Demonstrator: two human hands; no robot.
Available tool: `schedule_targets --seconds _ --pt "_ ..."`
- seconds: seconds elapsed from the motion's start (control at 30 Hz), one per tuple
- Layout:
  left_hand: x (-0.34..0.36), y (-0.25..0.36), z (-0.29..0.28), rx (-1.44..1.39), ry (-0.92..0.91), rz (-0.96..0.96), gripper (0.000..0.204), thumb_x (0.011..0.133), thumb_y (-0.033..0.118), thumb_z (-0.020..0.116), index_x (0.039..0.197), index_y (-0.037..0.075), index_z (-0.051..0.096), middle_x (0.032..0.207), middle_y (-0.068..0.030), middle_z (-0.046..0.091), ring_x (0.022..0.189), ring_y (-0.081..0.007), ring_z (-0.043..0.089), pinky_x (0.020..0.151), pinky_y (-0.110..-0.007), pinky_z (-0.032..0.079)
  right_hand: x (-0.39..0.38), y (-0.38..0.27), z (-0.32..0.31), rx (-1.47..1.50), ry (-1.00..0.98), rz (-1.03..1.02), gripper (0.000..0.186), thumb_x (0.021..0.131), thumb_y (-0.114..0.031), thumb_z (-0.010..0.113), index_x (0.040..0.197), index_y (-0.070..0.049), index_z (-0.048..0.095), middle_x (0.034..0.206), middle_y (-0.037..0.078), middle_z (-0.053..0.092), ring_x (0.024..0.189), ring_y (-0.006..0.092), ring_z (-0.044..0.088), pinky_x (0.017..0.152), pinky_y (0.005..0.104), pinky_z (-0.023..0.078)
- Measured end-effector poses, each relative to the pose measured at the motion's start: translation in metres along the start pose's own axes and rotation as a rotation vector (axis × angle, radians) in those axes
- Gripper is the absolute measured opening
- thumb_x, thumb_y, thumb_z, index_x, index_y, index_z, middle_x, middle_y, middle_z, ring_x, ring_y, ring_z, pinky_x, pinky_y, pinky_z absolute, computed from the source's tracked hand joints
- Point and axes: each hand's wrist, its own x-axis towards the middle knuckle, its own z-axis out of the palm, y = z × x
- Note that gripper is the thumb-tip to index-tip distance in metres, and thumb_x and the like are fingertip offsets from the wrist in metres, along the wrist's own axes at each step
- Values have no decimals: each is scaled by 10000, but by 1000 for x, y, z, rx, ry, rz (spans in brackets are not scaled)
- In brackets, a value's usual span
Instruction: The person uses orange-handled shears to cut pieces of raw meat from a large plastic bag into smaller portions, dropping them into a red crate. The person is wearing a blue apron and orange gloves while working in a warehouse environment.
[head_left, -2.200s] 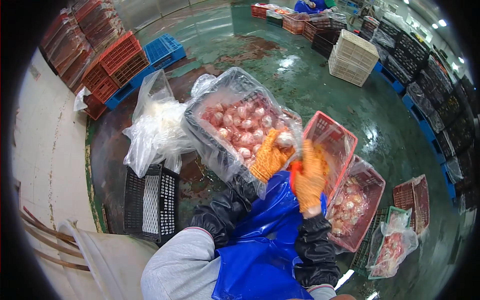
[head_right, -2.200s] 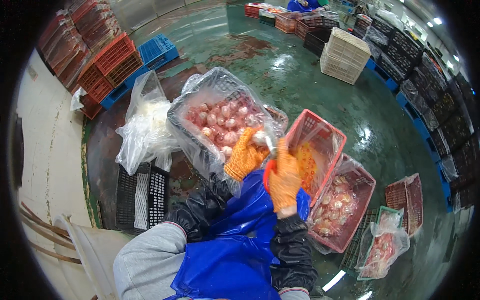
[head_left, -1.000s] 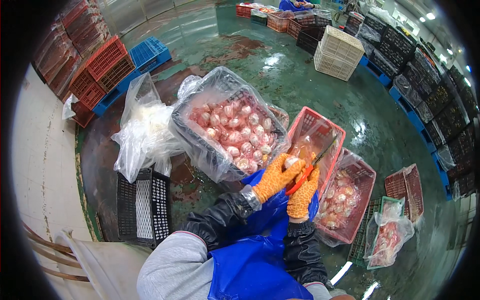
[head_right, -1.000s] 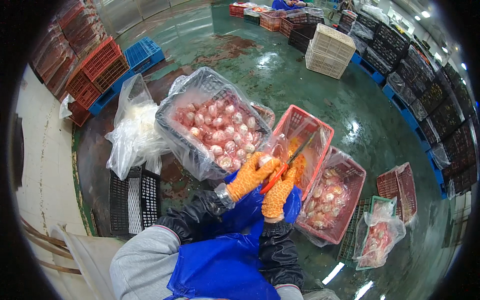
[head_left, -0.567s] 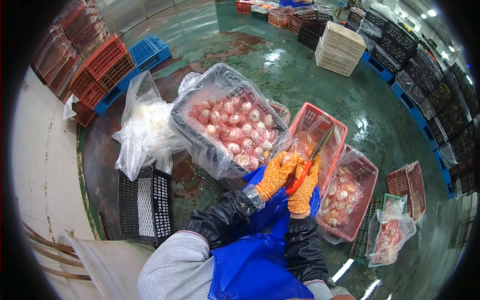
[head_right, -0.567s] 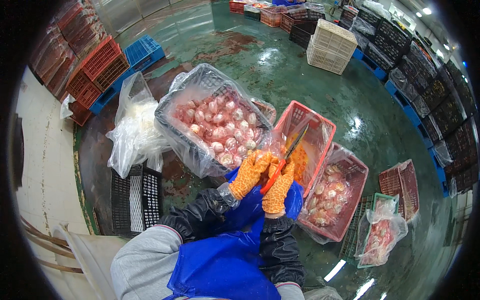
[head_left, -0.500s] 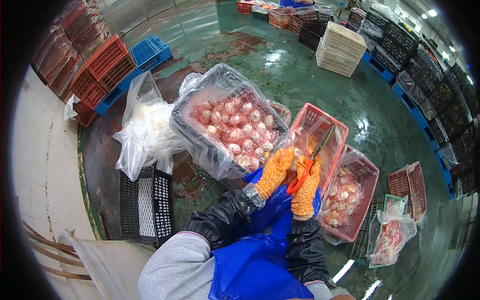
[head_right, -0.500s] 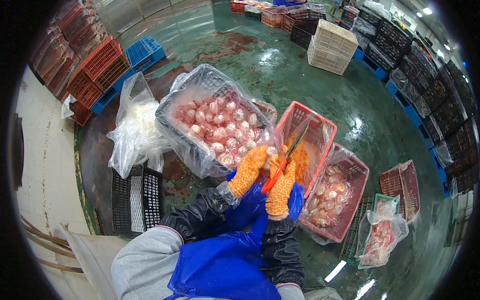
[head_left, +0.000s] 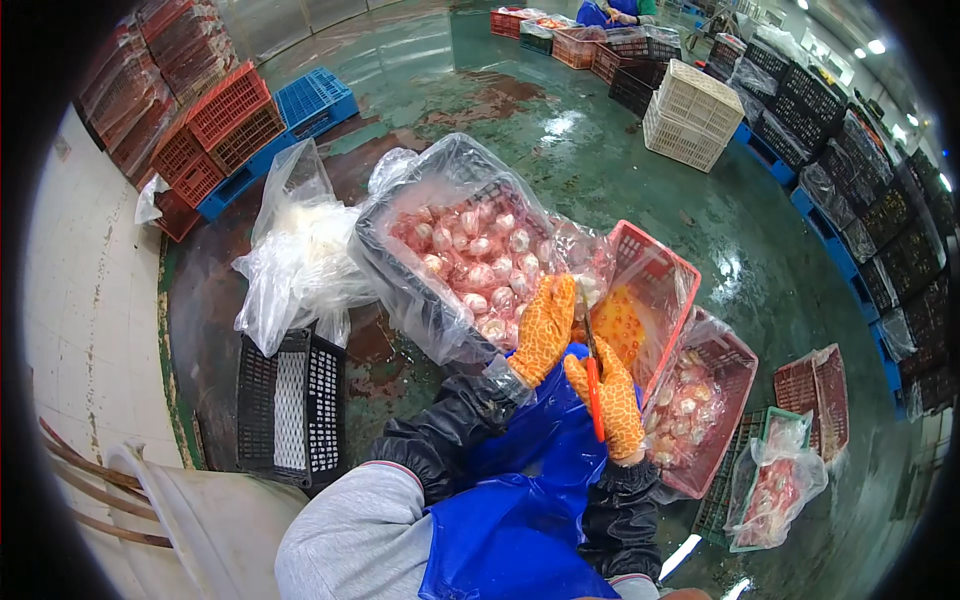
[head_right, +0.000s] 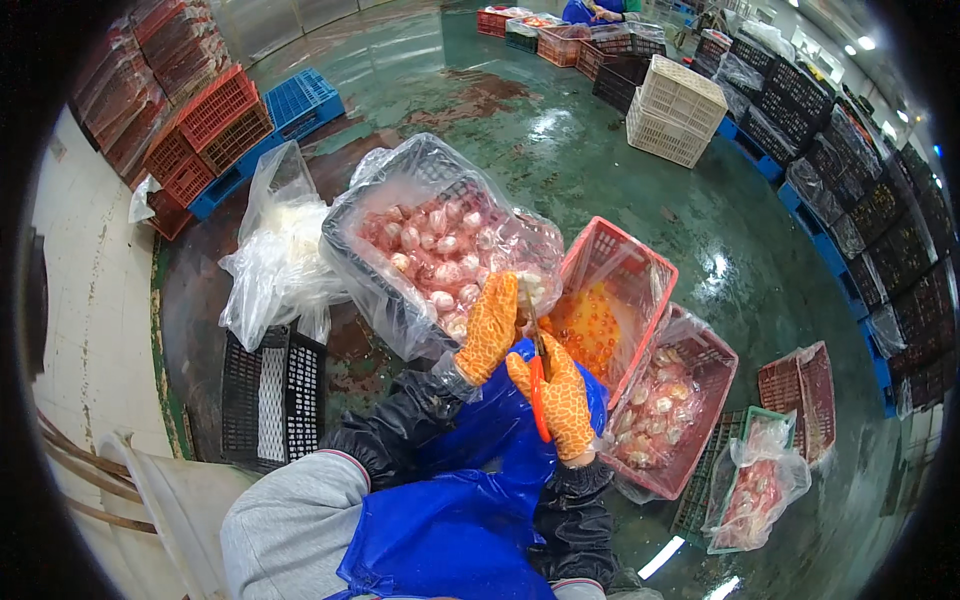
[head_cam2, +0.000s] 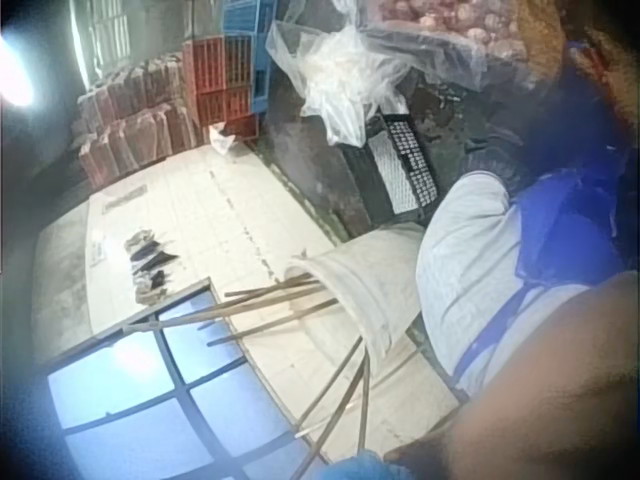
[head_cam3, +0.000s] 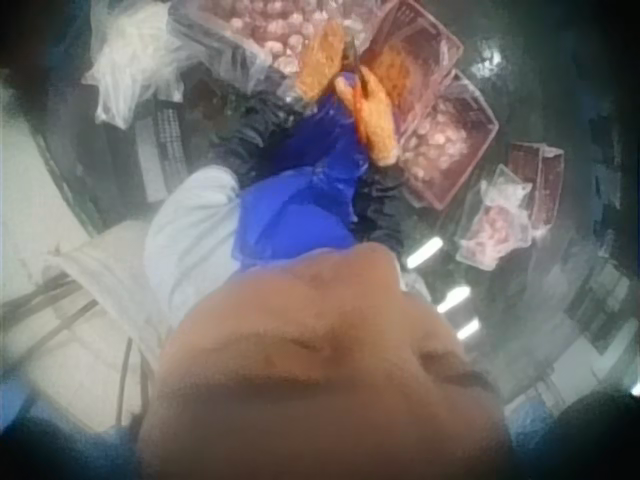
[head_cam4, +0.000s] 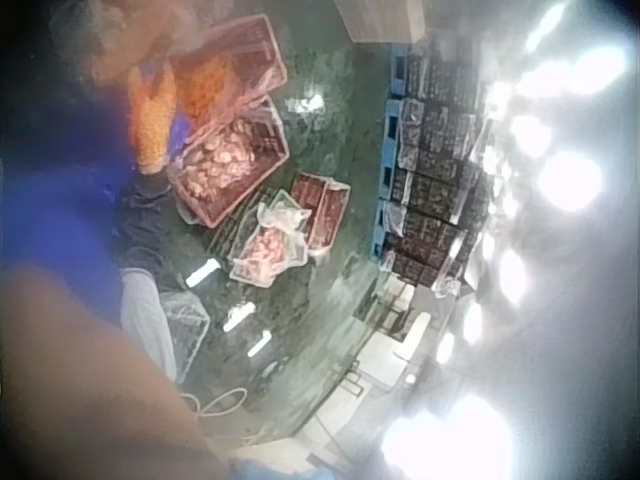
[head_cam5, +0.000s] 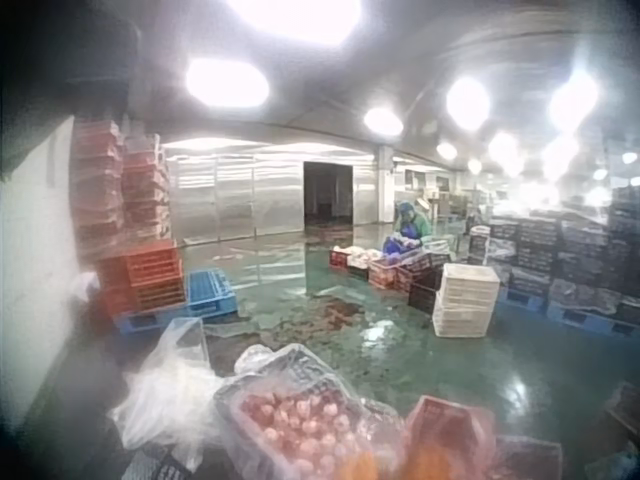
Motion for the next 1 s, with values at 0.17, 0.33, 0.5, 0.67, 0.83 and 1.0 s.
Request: schedule_targets --seconds 0.17,0.33,0.5,0.67,0.83,1.0 --pt "2 -7 -2 4 13 -26 401 907 321 463 1108 -21 524 913 -230 593 842 -351 583 712 -391 454 -3 -1 -2 181 -143 290 415 831 -241 615 1156 -12 497 864 29 560 750 106 529 644 233 444" --pt "0 -13 2 131 -226 -183 413 872 284 448 1145 -24 481 1007 -254 543 954 -382 531 790 -424 421 7 22 4 82 -6 -53 376 836 -240 612 1124 -20 512 761 -1 557 618 57 504 513 189 406" --pt "20 -6 -20 92 -412 -129 417 867 270 433 1185 2 461 994 -230 539 920 -375 528 808 -409 425 7 4 -9 300 -160 274 423 873 -343 541 1114 3 505 689 30 546 511 62 472 431 183 369" --pt "31 -24 -4 -760 -454 -717 263 903 325 464 939 75 538 620 -65 512 478 -159 458 408 -279 349 11 39 -12 818 -341 266 561 906 -474 395 1164 14 493 692 20 532 478 56 428 436 167 373" --pt "37 -19 14 -799 -462 -927 325 888 412 454 805 110 542 498 13 409 381 -123 362 349 -258 290 26 90 -6 1173 -365 372 661 893 -555 321 1192 18 459 702 66 530 474 92 439 374 199 371" --pt "21 -58 53 -177 -356 -101 355 859 372 504 945 28 538 707 -111 575 650 -267 566 533 -367 440 33 109 0 1472 -318 434 556 896 -541 334 1030 -28 503 698 105 538 450 119 443 377 198 387"
